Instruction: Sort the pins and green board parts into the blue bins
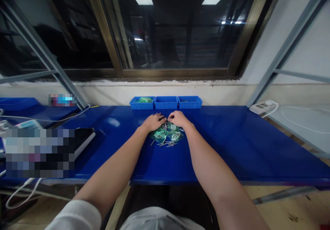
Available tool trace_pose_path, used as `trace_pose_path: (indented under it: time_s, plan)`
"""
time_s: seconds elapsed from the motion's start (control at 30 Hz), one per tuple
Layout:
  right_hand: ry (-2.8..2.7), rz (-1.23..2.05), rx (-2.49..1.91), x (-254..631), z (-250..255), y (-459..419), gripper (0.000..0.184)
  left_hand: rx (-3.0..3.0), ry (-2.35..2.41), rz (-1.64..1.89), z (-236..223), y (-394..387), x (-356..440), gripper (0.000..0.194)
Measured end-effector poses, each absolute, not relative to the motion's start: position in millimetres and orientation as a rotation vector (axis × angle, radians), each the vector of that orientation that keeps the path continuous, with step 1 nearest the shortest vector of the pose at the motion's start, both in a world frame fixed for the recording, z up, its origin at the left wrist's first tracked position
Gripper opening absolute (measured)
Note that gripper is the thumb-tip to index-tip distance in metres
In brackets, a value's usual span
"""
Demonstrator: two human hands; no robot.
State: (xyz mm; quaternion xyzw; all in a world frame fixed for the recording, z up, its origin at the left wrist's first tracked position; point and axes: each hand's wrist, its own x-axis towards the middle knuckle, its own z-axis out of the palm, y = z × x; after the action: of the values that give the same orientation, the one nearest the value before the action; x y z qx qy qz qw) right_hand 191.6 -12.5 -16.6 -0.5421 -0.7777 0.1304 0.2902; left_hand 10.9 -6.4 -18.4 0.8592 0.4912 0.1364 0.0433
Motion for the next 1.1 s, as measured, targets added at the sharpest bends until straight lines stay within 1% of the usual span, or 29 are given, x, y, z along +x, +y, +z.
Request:
trace_pose_path:
  time_s: [0.3,0.47,0.63,0.8,0.97,1.1]
  plan:
    - [-2.157,0.194,-1.461,185,-20,-9,0.016,2.665,1.445,0.466,-21,-3,10,0.046]
    - [-2.132,0.14,-1.441,184,-18,-11,0.017,2.691,1.378,0.629,-16,-4,10,0.04]
    - [-2.059,0.249,-1.358,185,-15,-13,0.016,2.63,1.352,0.755,-9,-6,10,0.028]
    - [-1.928,0.376,-1.409,185,-14,-12,0.019,2.602,1.261,0.891,-9,-4,11,0.02]
    - [-1.922,0.426,-1.447,183,-11,-14,0.031,2.524,1.219,1.079,-8,-6,14,0.021]
    - [-1.903,0.38,-1.438,182,-8,-16,0.038,2.466,1.199,1.1,-6,-9,15,0.02]
